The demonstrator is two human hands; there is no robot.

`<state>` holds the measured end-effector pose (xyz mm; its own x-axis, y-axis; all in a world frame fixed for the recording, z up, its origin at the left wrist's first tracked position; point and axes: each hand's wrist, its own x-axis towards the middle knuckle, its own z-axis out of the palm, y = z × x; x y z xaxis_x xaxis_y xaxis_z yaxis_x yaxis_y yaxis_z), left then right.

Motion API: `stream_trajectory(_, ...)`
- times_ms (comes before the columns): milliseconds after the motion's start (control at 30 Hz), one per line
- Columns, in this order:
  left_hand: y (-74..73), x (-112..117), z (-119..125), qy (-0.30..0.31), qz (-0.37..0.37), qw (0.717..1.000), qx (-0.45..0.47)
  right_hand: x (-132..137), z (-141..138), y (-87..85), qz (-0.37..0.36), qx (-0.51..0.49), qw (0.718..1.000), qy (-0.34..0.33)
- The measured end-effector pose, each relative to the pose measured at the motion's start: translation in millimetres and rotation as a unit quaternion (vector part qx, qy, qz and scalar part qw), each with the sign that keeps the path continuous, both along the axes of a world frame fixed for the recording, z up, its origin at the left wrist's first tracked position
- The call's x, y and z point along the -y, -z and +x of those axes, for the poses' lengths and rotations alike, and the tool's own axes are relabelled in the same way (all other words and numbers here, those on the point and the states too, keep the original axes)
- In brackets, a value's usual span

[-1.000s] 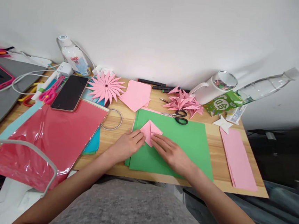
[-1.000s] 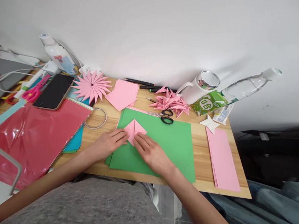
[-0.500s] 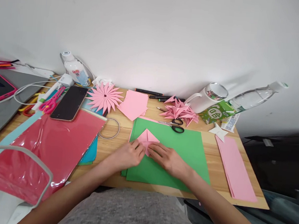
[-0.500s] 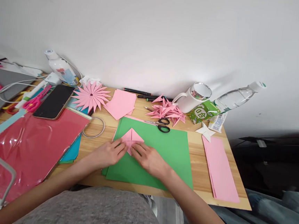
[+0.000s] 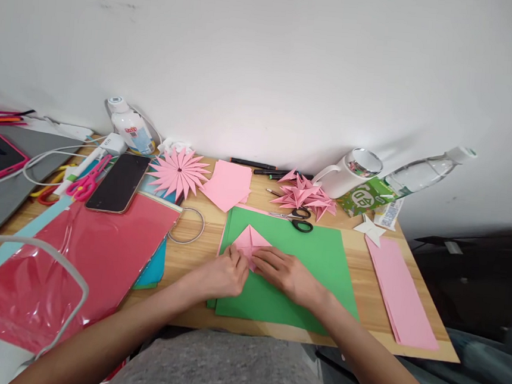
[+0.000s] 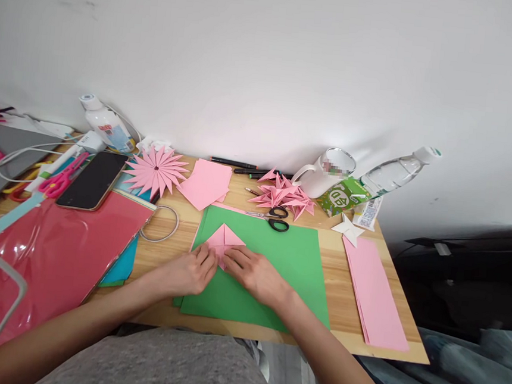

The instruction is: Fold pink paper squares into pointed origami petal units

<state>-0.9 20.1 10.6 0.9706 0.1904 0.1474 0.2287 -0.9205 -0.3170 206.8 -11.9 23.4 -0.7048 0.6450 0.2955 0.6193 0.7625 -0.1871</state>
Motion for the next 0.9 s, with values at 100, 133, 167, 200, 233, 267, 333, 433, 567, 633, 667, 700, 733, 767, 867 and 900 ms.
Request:
stream_trajectory(100, 0.1, -1.8, -2.0, -0.02, -0.031, 0.999, 0.018, 1.3, -1.9, 2.8, -0.005, -0.019, 1.0, 0.012)
stream_trajectory(133, 0.5, -2.3, -2.7, -0.036, -0.054, 0.997, 0.031, 2.3, -2.8, 4.4, -0.01, -0.026, 0.999, 0.016)
stream_trajectory(167, 1.4, -2.6, -3.2, -0.055, -0.08, 0.994, 0.049, 3.6, -3.9, 6.3, -0.015, -0.035, 0.999, 0.023)
stream_trajectory(200, 2.7, -2.6, -3.6, -0.071, -0.102, 0.989, 0.074, 4.9, -5.3, 8.4, -0.021, -0.049, 0.998, 0.036)
stream_trajectory(233, 4.4, -2.3, -3.7, -0.084, -0.119, 0.984, 0.105, 6.1, -7.0, 10.8, -0.027, -0.067, 0.996, 0.055)
stream_trajectory(267, 6.5, -1.9, -3.7, -0.094, -0.132, 0.977, 0.138, 7.1, -8.9, 13.4, -0.036, -0.09, 0.992, 0.078)
stream_trajectory(333, 10.8, -1.3, -3.6, -0.109, -0.155, 0.961, 0.199, 8.0, -13.5, 18.2, -0.06, -0.148, 0.979, 0.129)
stream_trajectory(433, 15.4, -2.5, -4.4, -0.122, -0.198, 0.936, 0.264, 6.6, -20.6, 23.5, -0.1, -0.24, 0.945, 0.198)
stream_trajectory(567, 14.4, -8.1, -7.2, -0.126, -0.266, 0.905, 0.306, 4.3, -27.8, 27.7, -0.118, -0.308, 0.903, 0.274)
stream_trajectory(633, 11.6, -10.7, -7.7, -0.136, -0.301, 0.891, 0.311, 4.8, -30.1, 29.5, -0.114, -0.317, 0.893, 0.3)
stream_trajectory(667, 10.3, -11.5, -7.6, -0.142, -0.311, 0.886, 0.313, 5.4, -30.9, 30.4, -0.112, -0.317, 0.89, 0.307)
stream_trajectory(700, 9.2, -12.1, -7.2, -0.146, -0.316, 0.883, 0.316, 6.3, -31.5, 31.1, -0.112, -0.316, 0.891, 0.307)
stream_trajectory(733, 8.5, -12.4, -6.8, -0.149, -0.317, 0.881, 0.318, 7.1, -32.0, 31.7, -0.114, -0.314, 0.892, 0.304)
stream_trajectory(767, 8.3, -12.4, -6.3, -0.152, -0.317, 0.88, 0.319, 7.9, -32.4, 32.0, -0.116, -0.31, 0.895, 0.298)
stream_trajectory(867, 10.4, -11.5, -5.5, -0.157, -0.311, 0.881, 0.321, 8.6, -32.7, 31.0, -0.12, -0.283, 0.909, 0.281)
stream_trajectory(900, 11.5, -11.0, -5.6, -0.162, -0.306, 0.881, 0.324, 8.2, -32.5, 30.2, -0.118, -0.272, 0.914, 0.277)
